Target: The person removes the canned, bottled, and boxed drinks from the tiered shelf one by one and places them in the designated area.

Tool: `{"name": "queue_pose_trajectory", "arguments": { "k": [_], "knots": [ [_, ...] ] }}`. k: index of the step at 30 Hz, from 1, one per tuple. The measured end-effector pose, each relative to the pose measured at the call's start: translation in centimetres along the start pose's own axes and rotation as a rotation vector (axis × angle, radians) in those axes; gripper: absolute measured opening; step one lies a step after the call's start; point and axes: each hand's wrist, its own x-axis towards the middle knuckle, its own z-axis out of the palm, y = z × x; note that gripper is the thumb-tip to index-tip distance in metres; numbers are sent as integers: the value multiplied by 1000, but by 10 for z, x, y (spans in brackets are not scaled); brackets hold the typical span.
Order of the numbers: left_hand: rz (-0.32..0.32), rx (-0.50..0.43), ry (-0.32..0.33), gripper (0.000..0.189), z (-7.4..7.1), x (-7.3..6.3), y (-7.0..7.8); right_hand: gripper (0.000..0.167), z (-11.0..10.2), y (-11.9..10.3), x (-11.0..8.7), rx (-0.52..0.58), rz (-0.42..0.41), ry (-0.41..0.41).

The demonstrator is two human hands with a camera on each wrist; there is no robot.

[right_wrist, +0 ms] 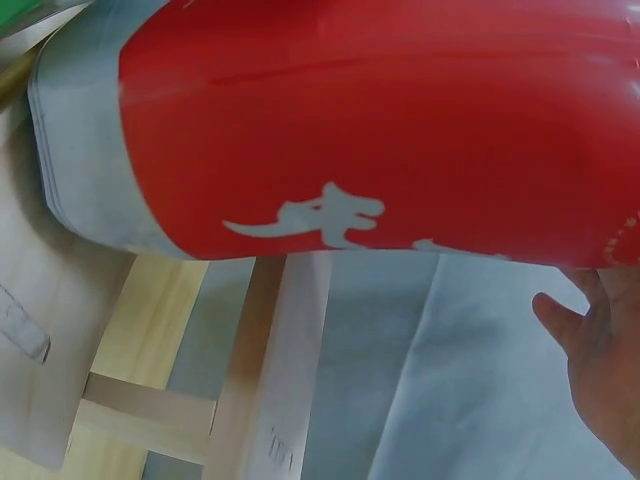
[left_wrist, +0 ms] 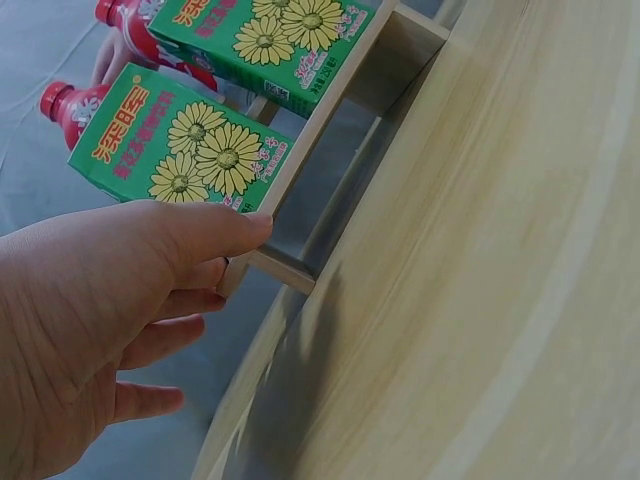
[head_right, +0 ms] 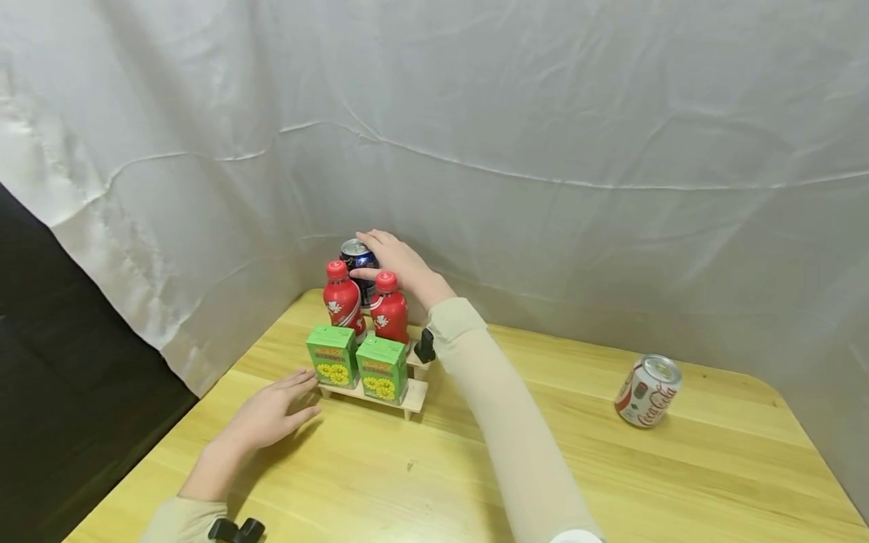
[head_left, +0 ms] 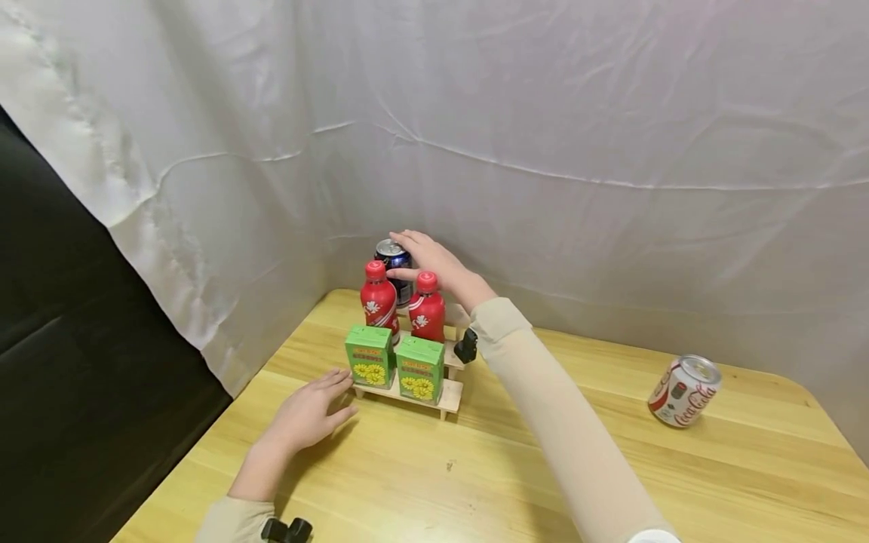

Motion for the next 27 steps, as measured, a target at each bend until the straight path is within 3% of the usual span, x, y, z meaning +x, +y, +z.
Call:
{"name": "queue_pose_trajectory", "arguments": {
  "k": [13, 27],
  "knots": [
    [16, -3, 9, 57, 2, 3, -1, 79, 2, 3, 2, 61, -3, -16],
    [16, -7, 0, 57, 2, 4, 2, 76, 2, 7, -6, 173, 40, 36]
  ]
}}
